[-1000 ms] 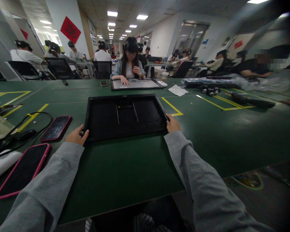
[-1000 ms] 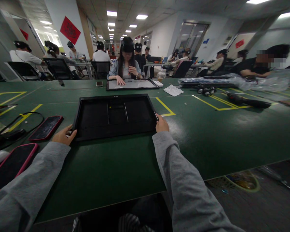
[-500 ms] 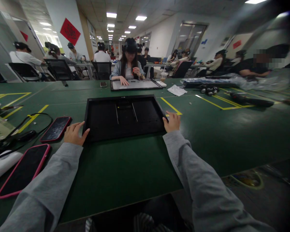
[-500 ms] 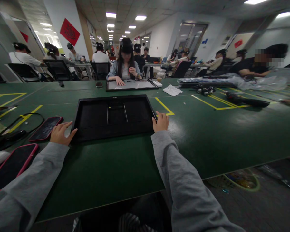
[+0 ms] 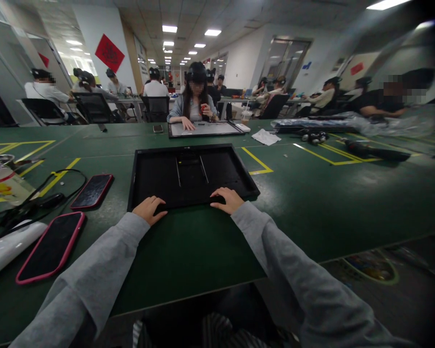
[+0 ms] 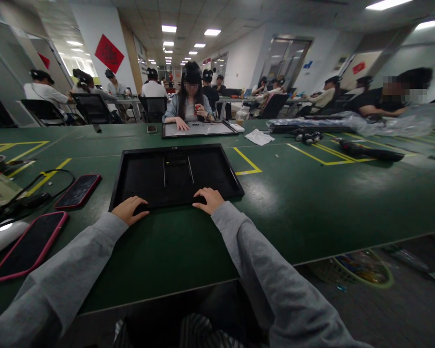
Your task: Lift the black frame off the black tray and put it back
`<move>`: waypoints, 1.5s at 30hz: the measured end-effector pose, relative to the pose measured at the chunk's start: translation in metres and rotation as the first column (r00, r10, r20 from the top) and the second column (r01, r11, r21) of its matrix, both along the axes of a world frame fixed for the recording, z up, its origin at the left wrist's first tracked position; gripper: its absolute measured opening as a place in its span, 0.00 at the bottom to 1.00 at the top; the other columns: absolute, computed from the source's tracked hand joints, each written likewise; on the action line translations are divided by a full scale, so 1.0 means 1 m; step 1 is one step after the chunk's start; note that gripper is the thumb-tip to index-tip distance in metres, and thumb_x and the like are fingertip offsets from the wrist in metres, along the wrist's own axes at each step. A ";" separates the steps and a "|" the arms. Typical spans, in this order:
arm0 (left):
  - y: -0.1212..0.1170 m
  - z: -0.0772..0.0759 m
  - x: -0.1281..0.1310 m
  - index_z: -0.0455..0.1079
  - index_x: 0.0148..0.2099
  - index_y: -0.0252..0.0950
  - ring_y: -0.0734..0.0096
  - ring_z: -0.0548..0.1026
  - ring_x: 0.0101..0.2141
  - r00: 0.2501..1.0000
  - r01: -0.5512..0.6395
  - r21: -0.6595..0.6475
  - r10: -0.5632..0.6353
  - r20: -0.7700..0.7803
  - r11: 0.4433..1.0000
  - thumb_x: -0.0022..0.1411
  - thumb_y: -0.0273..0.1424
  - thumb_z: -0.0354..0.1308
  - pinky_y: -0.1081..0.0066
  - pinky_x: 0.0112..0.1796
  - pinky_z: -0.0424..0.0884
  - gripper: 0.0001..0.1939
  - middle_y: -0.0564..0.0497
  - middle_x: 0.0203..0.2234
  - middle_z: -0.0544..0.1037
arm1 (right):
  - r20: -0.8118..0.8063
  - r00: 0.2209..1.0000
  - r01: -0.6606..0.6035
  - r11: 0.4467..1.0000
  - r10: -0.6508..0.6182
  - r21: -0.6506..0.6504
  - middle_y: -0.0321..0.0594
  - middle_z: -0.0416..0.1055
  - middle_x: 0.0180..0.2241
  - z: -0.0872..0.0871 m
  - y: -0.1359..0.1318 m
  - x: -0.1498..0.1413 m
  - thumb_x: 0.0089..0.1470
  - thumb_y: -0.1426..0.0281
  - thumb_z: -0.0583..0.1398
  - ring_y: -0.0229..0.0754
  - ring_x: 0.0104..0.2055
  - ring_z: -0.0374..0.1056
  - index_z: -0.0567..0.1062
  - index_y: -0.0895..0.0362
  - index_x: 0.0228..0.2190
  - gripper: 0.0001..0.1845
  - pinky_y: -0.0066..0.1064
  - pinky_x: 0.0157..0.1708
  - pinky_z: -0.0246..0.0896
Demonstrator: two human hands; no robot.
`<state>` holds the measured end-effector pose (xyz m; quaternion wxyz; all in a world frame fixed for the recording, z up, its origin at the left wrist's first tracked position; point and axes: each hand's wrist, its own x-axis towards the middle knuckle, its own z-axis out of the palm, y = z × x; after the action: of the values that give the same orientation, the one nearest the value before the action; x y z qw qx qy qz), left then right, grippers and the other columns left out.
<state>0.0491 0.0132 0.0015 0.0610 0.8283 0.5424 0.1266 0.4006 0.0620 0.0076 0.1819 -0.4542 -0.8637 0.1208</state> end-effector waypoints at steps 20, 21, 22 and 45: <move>0.002 0.008 -0.026 0.74 0.43 0.41 0.67 0.75 0.38 0.999 0.017 -0.326 -0.006 0.034 0.945 0.53 0.40 0.62 0.69 0.41 0.71 0.15 0.50 0.38 0.78 | 0.042 0.991 -0.130 0.991 0.131 -0.019 0.43 0.67 0.42 -0.014 -0.021 0.005 0.55 0.80 0.56 0.47 0.46 0.63 0.69 0.50 0.51 0.23 0.39 0.44 0.54; 0.014 0.006 -0.025 0.73 0.44 0.40 0.66 0.75 0.40 1.000 0.002 -0.272 0.005 0.024 0.962 0.55 0.39 0.61 0.69 0.43 0.70 0.15 0.49 0.40 0.78 | 0.067 0.993 -0.098 0.995 0.098 0.000 0.43 0.66 0.42 -0.015 -0.007 0.000 0.55 0.80 0.56 0.48 0.47 0.62 0.69 0.51 0.51 0.24 0.39 0.44 0.54; 0.026 0.005 -0.024 0.73 0.46 0.40 0.65 0.75 0.42 1.000 -0.026 -0.206 0.027 0.001 0.978 0.56 0.38 0.60 0.67 0.45 0.69 0.16 0.48 0.42 0.77 | 0.094 0.994 -0.065 0.998 0.063 0.019 0.44 0.66 0.43 -0.014 0.008 -0.005 0.55 0.81 0.56 0.49 0.47 0.62 0.69 0.51 0.51 0.24 0.40 0.44 0.54; 0.052 0.014 0.007 0.76 0.45 0.44 0.58 0.75 0.42 0.866 -0.492 -0.058 0.495 0.066 0.869 0.66 0.52 0.35 0.63 0.42 0.67 0.31 0.45 0.41 0.79 | -0.036 0.968 0.252 0.961 -0.250 0.114 0.44 0.73 0.42 -0.014 0.058 -0.040 0.54 0.78 0.51 0.49 0.48 0.64 0.75 0.54 0.39 0.17 0.41 0.48 0.54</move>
<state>0.0561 0.0650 0.0153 0.0640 0.6553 0.7355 0.1597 0.3603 0.1204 -0.0069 0.2314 -0.5472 -0.8028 0.0507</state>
